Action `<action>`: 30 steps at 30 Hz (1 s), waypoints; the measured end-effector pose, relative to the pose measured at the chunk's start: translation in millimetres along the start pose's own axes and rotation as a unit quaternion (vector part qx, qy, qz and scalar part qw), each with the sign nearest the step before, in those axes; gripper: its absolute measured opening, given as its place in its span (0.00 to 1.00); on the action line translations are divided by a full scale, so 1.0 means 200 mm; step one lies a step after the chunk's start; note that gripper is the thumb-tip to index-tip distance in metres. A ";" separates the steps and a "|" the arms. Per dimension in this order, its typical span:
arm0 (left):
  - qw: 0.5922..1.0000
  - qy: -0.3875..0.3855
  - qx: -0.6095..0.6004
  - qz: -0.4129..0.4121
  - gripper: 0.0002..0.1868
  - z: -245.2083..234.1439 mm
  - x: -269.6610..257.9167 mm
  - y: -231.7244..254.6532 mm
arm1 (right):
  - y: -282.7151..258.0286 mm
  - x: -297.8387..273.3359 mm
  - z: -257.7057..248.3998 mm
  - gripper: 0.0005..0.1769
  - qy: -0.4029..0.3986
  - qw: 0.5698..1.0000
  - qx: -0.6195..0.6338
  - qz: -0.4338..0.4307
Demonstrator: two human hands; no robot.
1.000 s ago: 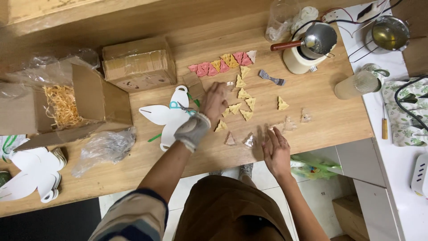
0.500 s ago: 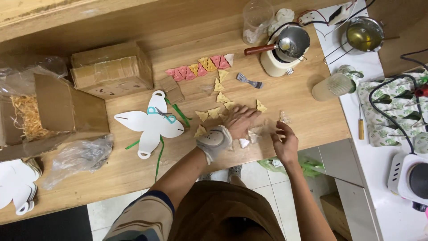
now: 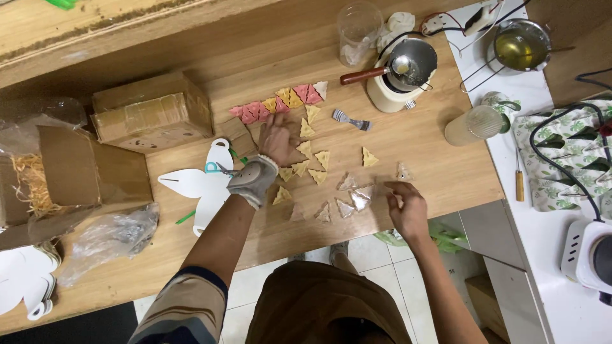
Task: The recorder prepares and packages small wax products into plastic bags and boxes.
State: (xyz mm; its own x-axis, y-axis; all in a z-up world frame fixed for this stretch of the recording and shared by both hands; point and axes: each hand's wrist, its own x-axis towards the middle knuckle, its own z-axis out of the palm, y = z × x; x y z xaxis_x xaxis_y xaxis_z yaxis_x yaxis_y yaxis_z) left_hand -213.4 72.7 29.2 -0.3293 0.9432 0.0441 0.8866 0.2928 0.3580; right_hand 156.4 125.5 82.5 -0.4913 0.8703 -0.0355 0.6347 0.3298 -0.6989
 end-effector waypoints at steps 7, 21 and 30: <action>0.999 0.013 -0.007 -0.053 0.20 0.13 -0.07 -0.18 | -0.05 0.27 0.36 0.15 -0.099 0.965 -0.130 -0.203; 0.982 -0.111 -0.145 0.054 0.27 0.30 -0.33 0.69 | 0.07 0.46 0.25 0.22 -0.114 0.934 -0.319 0.113; 0.991 -0.026 -0.120 0.059 0.30 0.03 -0.42 0.54 | 0.30 0.59 0.17 0.25 -0.079 0.960 -0.240 -0.122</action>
State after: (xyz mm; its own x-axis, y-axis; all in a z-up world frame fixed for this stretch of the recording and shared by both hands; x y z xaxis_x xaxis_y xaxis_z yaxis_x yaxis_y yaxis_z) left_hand -87.8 26.3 57.7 -0.2044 0.9775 0.0524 0.8130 0.1397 0.5653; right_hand 116.9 235.3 12.4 -0.7211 0.6912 -0.0469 0.6715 0.6808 -0.2926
